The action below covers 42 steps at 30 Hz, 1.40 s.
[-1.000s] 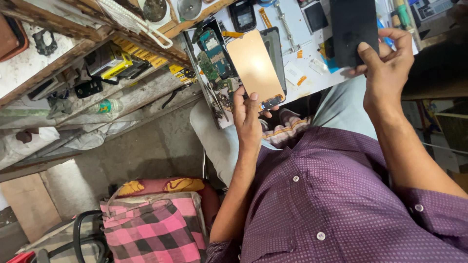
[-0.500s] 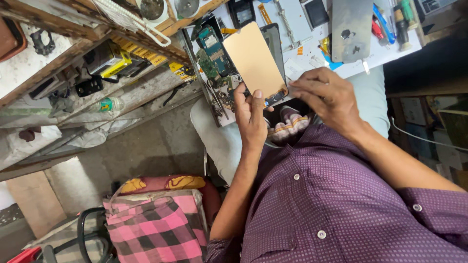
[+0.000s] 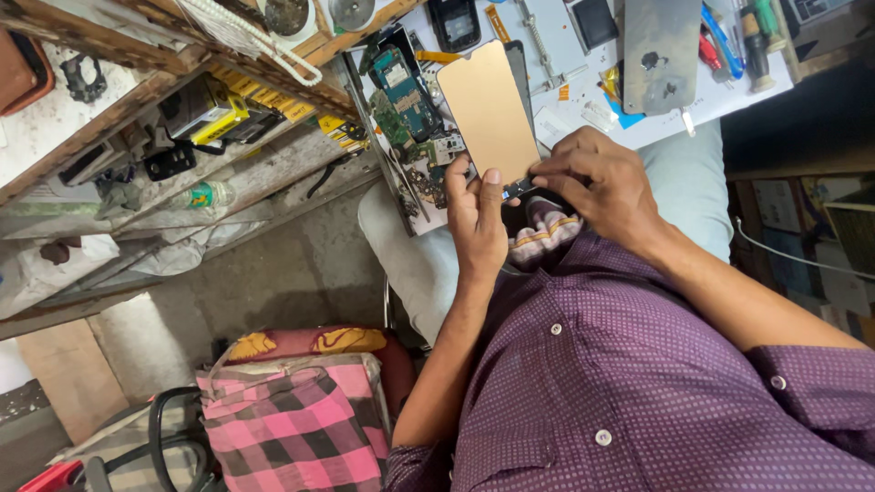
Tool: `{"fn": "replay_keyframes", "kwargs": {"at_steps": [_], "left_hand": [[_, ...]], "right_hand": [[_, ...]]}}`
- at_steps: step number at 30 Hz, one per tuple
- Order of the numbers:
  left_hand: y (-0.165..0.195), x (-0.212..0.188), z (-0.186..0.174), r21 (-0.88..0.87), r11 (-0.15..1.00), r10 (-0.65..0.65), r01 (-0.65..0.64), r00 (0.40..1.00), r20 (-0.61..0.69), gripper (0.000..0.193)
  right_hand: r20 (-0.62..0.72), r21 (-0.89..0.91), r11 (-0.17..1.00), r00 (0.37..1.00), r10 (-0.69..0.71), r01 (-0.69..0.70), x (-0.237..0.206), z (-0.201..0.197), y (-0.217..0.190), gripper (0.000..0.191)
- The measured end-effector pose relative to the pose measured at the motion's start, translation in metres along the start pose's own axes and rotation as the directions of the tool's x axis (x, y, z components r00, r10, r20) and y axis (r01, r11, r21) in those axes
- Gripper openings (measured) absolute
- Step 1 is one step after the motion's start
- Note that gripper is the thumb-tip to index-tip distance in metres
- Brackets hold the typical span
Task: The person peels a protective film from a replacement phone display, aligns the display with the phone frame, and presses it into place. They then pick up a soldering iron and solder a small circuit board on the workbench, holding the board with the other hand.
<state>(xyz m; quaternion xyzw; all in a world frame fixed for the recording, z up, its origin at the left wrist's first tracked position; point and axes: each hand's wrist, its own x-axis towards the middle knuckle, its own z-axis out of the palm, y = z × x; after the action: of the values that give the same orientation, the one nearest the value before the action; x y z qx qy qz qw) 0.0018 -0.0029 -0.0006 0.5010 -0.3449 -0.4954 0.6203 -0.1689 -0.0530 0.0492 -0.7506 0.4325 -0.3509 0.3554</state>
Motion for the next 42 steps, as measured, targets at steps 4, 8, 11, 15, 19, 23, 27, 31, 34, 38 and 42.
{"fn": "replay_keyframes", "kwargs": {"at_steps": [4,8,11,15,19,23,27,31,34,38,42], "left_hand": [[0.000,-0.002,0.001,0.000,1.000,-0.009,0.009,1.000,0.020,0.039],[-0.002,-0.002,0.002,-0.009,1.000,-0.005,0.006,0.999,0.035,0.039],[-0.003,-0.002,0.001,-0.054,0.998,-0.006,0.008,0.999,0.048,0.041],[-0.005,-0.001,0.000,-0.105,0.994,-0.033,0.038,0.998,0.051,0.041],[-0.004,-0.001,-0.002,-0.115,0.992,-0.038,0.047,0.996,0.079,0.037],[-0.001,0.000,-0.001,-0.132,0.990,-0.041,0.052,0.996,0.084,0.036],[0.003,0.000,-0.001,-0.136,0.990,-0.030,0.043,0.995,0.096,0.035],[0.003,-0.001,-0.002,-0.162,0.985,-0.044,0.057,0.995,0.085,0.037],[-0.001,-0.002,-0.004,-0.162,0.986,-0.039,0.051,0.997,0.072,0.037],[-0.005,-0.002,-0.004,-0.095,0.995,-0.001,0.007,0.998,0.064,0.037],[-0.003,-0.003,-0.003,-0.128,0.989,-0.062,0.070,0.996,0.069,0.036]], "right_hand": [[0.079,0.060,0.995,0.994,0.075,-0.079,0.003,0.000,0.004,0.015],[0.106,0.045,0.997,0.993,0.054,-0.059,0.001,0.000,0.005,0.013],[0.091,0.022,1.000,0.996,-0.017,0.015,-0.002,0.001,0.005,0.014],[0.079,-0.045,0.995,0.993,-0.090,0.093,-0.002,0.001,0.007,0.015],[0.087,-0.047,0.989,0.987,-0.135,0.140,-0.002,0.000,0.007,0.016],[0.071,-0.049,0.976,0.976,-0.208,0.212,-0.002,-0.002,0.008,0.017],[0.059,-0.079,0.969,0.972,-0.229,0.233,-0.003,-0.002,0.010,0.019],[0.038,-0.144,0.968,0.979,-0.200,0.203,-0.006,-0.002,0.010,0.027],[0.018,-0.109,0.973,0.979,-0.202,0.203,-0.009,-0.001,0.009,0.041],[-0.008,-0.138,0.964,0.973,-0.233,0.229,-0.010,0.003,0.010,0.037],[-0.016,-0.073,0.990,0.992,-0.122,0.120,-0.012,0.006,0.012,0.024]]}}
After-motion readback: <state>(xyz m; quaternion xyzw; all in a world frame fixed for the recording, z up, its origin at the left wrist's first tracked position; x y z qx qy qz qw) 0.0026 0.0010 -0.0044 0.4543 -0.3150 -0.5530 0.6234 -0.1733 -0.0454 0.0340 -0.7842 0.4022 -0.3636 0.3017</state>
